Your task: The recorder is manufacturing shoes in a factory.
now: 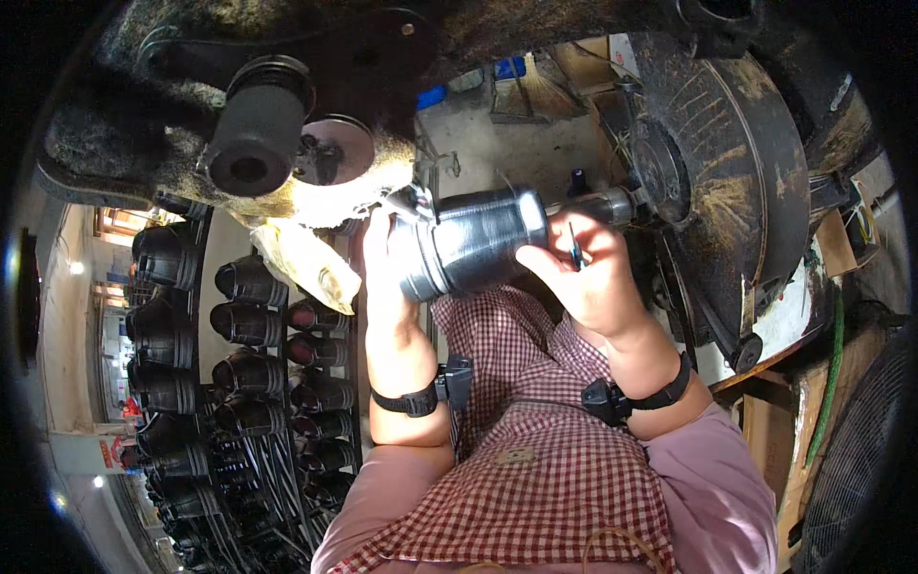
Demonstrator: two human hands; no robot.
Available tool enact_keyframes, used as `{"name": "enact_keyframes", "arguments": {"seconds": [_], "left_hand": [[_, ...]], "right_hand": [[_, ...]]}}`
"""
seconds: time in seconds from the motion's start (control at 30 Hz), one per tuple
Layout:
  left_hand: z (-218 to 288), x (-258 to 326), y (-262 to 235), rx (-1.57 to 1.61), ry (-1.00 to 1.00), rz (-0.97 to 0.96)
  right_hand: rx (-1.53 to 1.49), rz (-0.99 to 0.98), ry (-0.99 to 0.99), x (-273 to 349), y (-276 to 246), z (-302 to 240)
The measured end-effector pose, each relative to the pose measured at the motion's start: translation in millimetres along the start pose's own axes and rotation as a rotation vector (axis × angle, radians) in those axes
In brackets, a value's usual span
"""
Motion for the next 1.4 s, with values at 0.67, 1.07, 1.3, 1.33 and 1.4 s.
{"name": "enact_keyframes", "arguments": {"seconds": [0.67,1.07,1.3,1.33,1.4], "left_hand": [[19.8,75.5,27.1,-0.388,0.221,-0.198],[13.4,29.0,18.7,-0.191,0.140,-0.022],[-1.7,3.9,2.3,-0.225,0.027,0.105],[-6.9,2.8,2.3,-0.020,0.054,0.023],[-35.3,12.4,-14.4,-0.075,-0.073,-0.146]], "right_hand": [[-0.112,0.004,0.017,-7.7,-8.7,-4.2],[0.637,0.017,-0.387,-4.6,-24.6,41.8],[0.295,-0.115,-0.471,-24.4,9.5,-3.6],[0.366,-0.118,-0.466,-24.6,16.3,-11.9],[0.405,-0.119,-0.479,-23.5,19.8,-16.0]]}}
Point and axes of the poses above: each hand's wrist, its own x-axis away from the middle knuckle, its own y-axis out of the palm, z = x × y, the point moved 8 cm from there along -x, towards the middle knuckle, and after that the axes turned 4 degrees about -x, right-handed, at the moved point
